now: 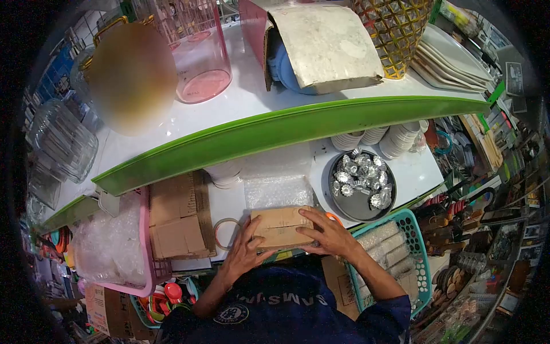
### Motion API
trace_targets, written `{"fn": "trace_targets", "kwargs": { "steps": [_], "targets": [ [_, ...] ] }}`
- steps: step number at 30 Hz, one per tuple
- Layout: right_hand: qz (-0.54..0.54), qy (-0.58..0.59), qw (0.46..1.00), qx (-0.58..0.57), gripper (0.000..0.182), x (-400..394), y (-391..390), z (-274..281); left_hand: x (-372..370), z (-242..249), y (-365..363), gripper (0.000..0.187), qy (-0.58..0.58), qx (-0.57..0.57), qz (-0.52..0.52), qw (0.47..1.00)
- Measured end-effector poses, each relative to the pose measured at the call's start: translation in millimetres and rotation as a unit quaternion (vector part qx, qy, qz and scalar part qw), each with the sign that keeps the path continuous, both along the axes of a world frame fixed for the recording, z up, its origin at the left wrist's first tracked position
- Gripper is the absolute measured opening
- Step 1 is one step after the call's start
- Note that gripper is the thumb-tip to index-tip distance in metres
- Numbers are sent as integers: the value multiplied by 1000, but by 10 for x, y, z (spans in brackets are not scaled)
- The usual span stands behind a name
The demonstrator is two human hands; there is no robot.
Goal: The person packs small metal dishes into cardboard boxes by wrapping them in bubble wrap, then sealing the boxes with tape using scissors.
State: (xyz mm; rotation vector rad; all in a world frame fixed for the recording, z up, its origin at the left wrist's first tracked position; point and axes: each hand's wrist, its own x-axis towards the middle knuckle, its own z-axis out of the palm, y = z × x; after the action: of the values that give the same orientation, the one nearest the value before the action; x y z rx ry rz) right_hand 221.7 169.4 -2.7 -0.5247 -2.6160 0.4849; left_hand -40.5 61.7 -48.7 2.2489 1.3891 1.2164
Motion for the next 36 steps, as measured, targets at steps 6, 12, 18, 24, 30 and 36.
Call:
{"fn": "trace_targets", "kwargs": {
  "steps": [6,12,18,24,30,36],
  "targets": [
    [32,16,999,10,57,-8,-44,27,-19,164,-156,54,78,-24,22,996],
    [60,32,997,-27,58,-9,-145,66,28,287,-390,65,95,-30,42,994],
    [63,-2,995,-80,60,-6,-182,224,58,414,-468,67,83,-62,50,993],
    [45,-13,989,-137,66,-60,-152,321,2,493,-397,72,36,-87,40,995],
    [23,-34,988,-146,67,-55,-121,396,-17,526,-358,72,65,-145,49,986],
    [-176,3,981,-88,40,6,-47,255,-21,532,-347,74,49,-142,44,988]
  ]
}}
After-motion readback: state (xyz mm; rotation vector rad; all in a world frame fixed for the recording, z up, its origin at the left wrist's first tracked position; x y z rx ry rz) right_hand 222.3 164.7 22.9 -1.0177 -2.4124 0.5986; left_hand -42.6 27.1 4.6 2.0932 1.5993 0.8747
